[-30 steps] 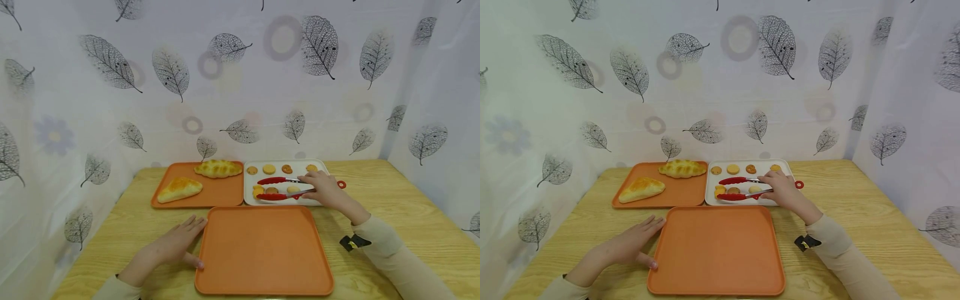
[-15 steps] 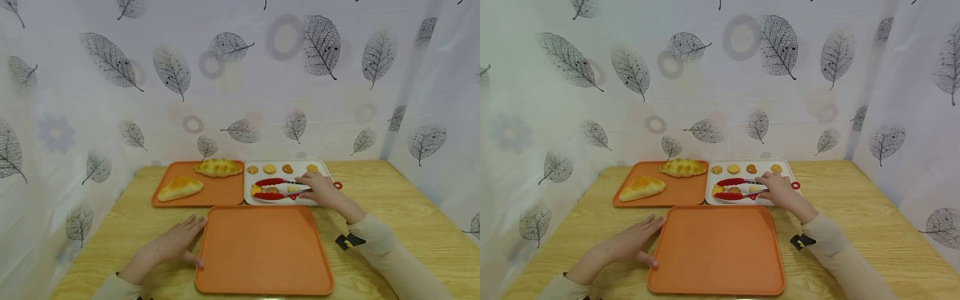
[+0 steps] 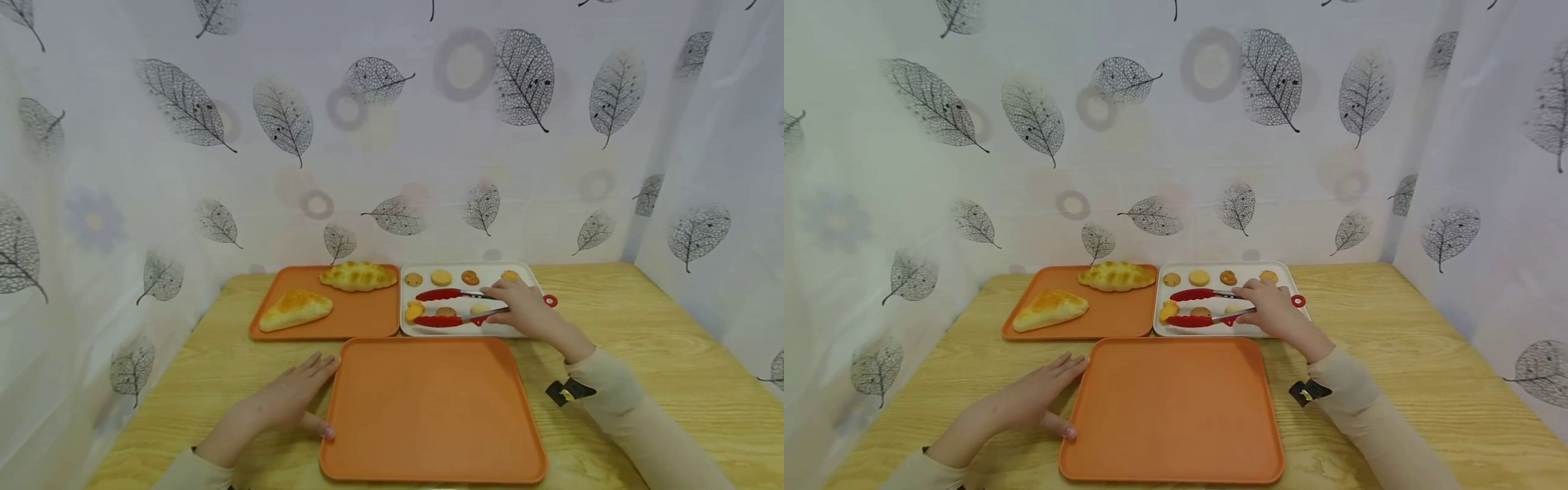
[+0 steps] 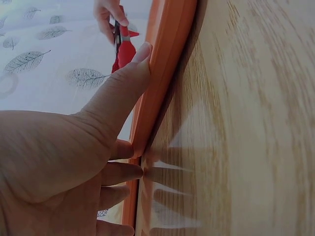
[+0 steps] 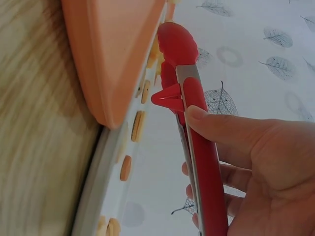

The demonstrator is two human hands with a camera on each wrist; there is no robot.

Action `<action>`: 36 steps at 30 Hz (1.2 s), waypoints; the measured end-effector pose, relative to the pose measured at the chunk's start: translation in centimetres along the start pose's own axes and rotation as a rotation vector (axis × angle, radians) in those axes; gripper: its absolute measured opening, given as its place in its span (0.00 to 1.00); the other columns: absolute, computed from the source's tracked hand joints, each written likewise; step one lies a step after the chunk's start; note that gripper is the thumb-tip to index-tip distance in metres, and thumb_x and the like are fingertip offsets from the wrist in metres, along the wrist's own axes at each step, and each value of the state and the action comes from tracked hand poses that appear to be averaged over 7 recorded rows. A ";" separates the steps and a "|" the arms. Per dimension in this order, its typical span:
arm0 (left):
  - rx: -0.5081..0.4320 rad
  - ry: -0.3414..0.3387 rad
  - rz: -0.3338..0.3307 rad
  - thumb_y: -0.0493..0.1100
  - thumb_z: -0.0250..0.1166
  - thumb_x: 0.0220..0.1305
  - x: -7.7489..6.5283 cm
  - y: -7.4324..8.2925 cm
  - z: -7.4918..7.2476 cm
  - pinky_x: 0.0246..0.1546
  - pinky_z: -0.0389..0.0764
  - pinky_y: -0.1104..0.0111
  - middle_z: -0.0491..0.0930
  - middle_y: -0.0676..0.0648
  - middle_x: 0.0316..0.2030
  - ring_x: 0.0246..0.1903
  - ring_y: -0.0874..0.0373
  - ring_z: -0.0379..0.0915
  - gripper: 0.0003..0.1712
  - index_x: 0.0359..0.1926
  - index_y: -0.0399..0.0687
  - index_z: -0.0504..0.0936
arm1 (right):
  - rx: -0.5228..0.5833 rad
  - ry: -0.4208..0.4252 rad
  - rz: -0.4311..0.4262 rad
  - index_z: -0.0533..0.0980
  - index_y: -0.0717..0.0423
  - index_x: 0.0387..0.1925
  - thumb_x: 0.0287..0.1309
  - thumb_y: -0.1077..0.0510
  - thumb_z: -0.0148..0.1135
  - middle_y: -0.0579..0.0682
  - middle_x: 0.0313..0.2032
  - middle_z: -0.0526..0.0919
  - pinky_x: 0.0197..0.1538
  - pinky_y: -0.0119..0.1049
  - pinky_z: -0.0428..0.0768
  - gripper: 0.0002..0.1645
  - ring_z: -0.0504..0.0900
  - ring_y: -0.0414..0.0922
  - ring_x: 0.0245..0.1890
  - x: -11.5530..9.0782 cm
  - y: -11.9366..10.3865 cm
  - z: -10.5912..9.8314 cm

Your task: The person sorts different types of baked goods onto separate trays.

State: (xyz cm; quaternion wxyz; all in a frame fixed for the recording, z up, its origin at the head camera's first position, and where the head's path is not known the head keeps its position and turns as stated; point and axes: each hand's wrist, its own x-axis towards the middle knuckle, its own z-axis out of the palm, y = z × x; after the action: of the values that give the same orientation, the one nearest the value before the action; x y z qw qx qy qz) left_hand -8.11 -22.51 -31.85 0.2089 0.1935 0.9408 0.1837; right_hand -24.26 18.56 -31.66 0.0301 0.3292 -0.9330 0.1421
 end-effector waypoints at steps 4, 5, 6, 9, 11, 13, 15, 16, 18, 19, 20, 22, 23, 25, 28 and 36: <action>-0.005 -0.003 0.004 0.72 0.67 0.47 0.0 -0.1 0.0 0.65 0.56 0.33 0.53 0.32 0.74 0.74 0.33 0.41 0.66 0.75 0.35 0.52 | -0.011 0.007 0.007 0.76 0.62 0.59 0.52 0.52 0.71 0.62 0.51 0.79 0.33 0.50 0.75 0.33 0.76 0.62 0.46 -0.2 0.6 -0.9; -0.008 -0.004 0.001 0.71 0.67 0.47 0.0 -0.1 0.0 0.65 0.56 0.32 0.53 0.32 0.74 0.74 0.33 0.41 0.66 0.75 0.36 0.52 | -0.009 0.004 0.014 0.75 0.62 0.60 0.53 0.53 0.71 0.63 0.51 0.79 0.31 0.47 0.74 0.34 0.76 0.62 0.46 -0.2 0.8 -1.2; -0.011 -0.004 -0.004 0.71 0.67 0.47 -0.1 -0.1 0.0 0.65 0.56 0.32 0.53 0.33 0.74 0.75 0.33 0.41 0.66 0.75 0.36 0.52 | -0.002 0.000 0.020 0.75 0.62 0.60 0.53 0.53 0.71 0.63 0.52 0.79 0.29 0.43 0.73 0.34 0.76 0.62 0.46 -0.2 1.0 -1.5; -0.017 -0.002 -0.015 0.71 0.68 0.46 -0.1 -0.2 0.0 0.64 0.55 0.32 0.53 0.33 0.74 0.75 0.33 0.41 0.67 0.75 0.37 0.51 | 0.038 -0.016 0.039 0.73 0.64 0.62 0.54 0.54 0.70 0.64 0.52 0.78 0.30 0.41 0.74 0.35 0.77 0.61 0.48 -0.2 1.6 -2.2; -0.011 0.004 -0.017 0.72 0.68 0.46 -0.1 -0.3 0.0 0.64 0.55 0.32 0.53 0.33 0.74 0.75 0.34 0.41 0.67 0.75 0.37 0.51 | 0.065 -0.030 0.063 0.71 0.65 0.63 0.55 0.54 0.70 0.65 0.53 0.77 0.33 0.42 0.75 0.36 0.77 0.61 0.50 -0.4 2.0 -2.7; -0.006 0.007 -0.012 0.72 0.67 0.46 -0.1 -0.2 0.0 0.64 0.55 0.32 0.53 0.33 0.74 0.75 0.34 0.42 0.67 0.75 0.37 0.52 | 0.085 -0.038 0.076 0.70 0.66 0.64 0.55 0.54 0.70 0.66 0.53 0.77 0.36 0.43 0.76 0.37 0.77 0.60 0.49 -0.6 2.5 -3.2; -0.002 0.008 -0.005 0.72 0.67 0.46 -0.1 -0.2 -0.1 0.65 0.56 0.32 0.53 0.33 0.74 0.75 0.34 0.42 0.67 0.75 0.37 0.51 | 0.098 -0.046 0.098 0.69 0.67 0.65 0.56 0.55 0.69 0.67 0.54 0.76 0.35 0.42 0.75 0.38 0.77 0.60 0.48 -0.8 2.9 -3.7; -0.001 0.008 -0.004 0.72 0.67 0.46 -0.1 -0.2 -0.1 0.65 0.56 0.33 0.53 0.33 0.74 0.75 0.34 0.42 0.67 0.75 0.37 0.52 | 0.112 -0.053 0.111 0.68 0.67 0.65 0.56 0.55 0.69 0.68 0.55 0.75 0.37 0.44 0.76 0.38 0.76 0.62 0.49 -0.9 3.2 -3.9; -0.006 0.005 -0.002 0.72 0.67 0.46 -0.1 -0.1 -0.1 0.65 0.56 0.33 0.53 0.33 0.74 0.75 0.34 0.42 0.67 0.75 0.37 0.51 | 0.130 -0.055 0.131 0.67 0.68 0.66 0.57 0.55 0.68 0.69 0.56 0.73 0.42 0.50 0.78 0.39 0.74 0.65 0.52 -1.1 3.7 -4.4; -0.009 0.002 -0.004 0.72 0.67 0.46 -0.1 -0.1 -0.1 0.65 0.55 0.33 0.53 0.33 0.74 0.75 0.34 0.42 0.66 0.75 0.37 0.51 | 0.145 -0.059 0.149 0.66 0.68 0.67 0.58 0.54 0.68 0.70 0.57 0.72 0.45 0.54 0.78 0.40 0.72 0.66 0.54 -1.2 4.1 -4.6; -0.012 0.000 -0.006 0.71 0.67 0.46 -0.1 -0.1 -0.1 0.65 0.55 0.33 0.53 0.33 0.74 0.75 0.34 0.41 0.66 0.75 0.37 0.51 | 0.154 -0.065 0.164 0.64 0.69 0.67 0.59 0.53 0.67 0.71 0.58 0.70 0.48 0.58 0.77 0.41 0.70 0.68 0.56 -1.3 4.4 -4.9; -0.020 -0.007 -0.012 0.71 0.68 0.46 -0.1 -0.1 -0.2 0.65 0.55 0.33 0.52 0.33 0.74 0.75 0.34 0.41 0.67 0.75 0.37 0.51 | 0.176 -0.074 0.189 0.62 0.69 0.68 0.60 0.52 0.66 0.73 0.60 0.68 0.55 0.66 0.70 0.42 0.67 0.70 0.59 -1.7 5.3 -5.4; -0.022 -0.009 -0.013 0.71 0.68 0.46 -0.1 -0.1 -0.2 0.65 0.55 0.33 0.52 0.33 0.74 0.75 0.34 0.41 0.67 0.75 0.37 0.51 | 0.179 -0.078 0.201 0.62 0.70 0.69 0.60 0.52 0.66 0.73 0.60 0.67 0.56 0.67 0.70 0.43 0.66 0.71 0.59 -1.9 5.8 -5.6; -0.027 -0.012 -0.018 0.71 0.68 0.46 -0.1 -0.1 -0.2 0.65 0.54 0.32 0.52 0.34 0.74 0.75 0.35 0.40 0.67 0.76 0.38 0.50 | 0.193 -0.093 0.236 0.60 0.70 0.69 0.61 0.50 0.66 0.74 0.61 0.65 0.57 0.68 0.69 0.44 0.65 0.71 0.59 -2.3 6.9 -6.1; -0.027 -0.010 -0.022 0.71 0.68 0.46 -0.1 0.0 -0.2 0.65 0.55 0.33 0.52 0.34 0.74 0.75 0.35 0.41 0.67 0.76 0.38 0.51 | 0.187 -0.106 0.279 0.58 0.70 0.70 0.61 0.48 0.65 0.76 0.63 0.62 0.58 0.69 0.67 0.46 0.64 0.72 0.60 -3.0 8.5 -6.7; -0.021 -0.005 -0.024 0.71 0.68 0.46 0.1 -0.2 0.0 0.65 0.54 0.31 0.51 0.34 0.75 0.75 0.34 0.40 0.67 0.76 0.38 0.51 | 0.223 -0.141 0.414 0.51 0.68 0.73 0.61 0.44 0.64 0.78 0.68 0.53 0.60 0.73 0.60 0.52 0.54 0.76 0.65 -5.4 12.5 -7.7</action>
State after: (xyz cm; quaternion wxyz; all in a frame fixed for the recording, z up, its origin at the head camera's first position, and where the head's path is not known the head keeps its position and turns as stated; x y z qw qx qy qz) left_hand -8.22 -22.62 -31.98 0.2155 0.1807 0.9405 0.1906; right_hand -28.13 33.33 -28.22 -0.1016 0.1413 -0.9589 0.2241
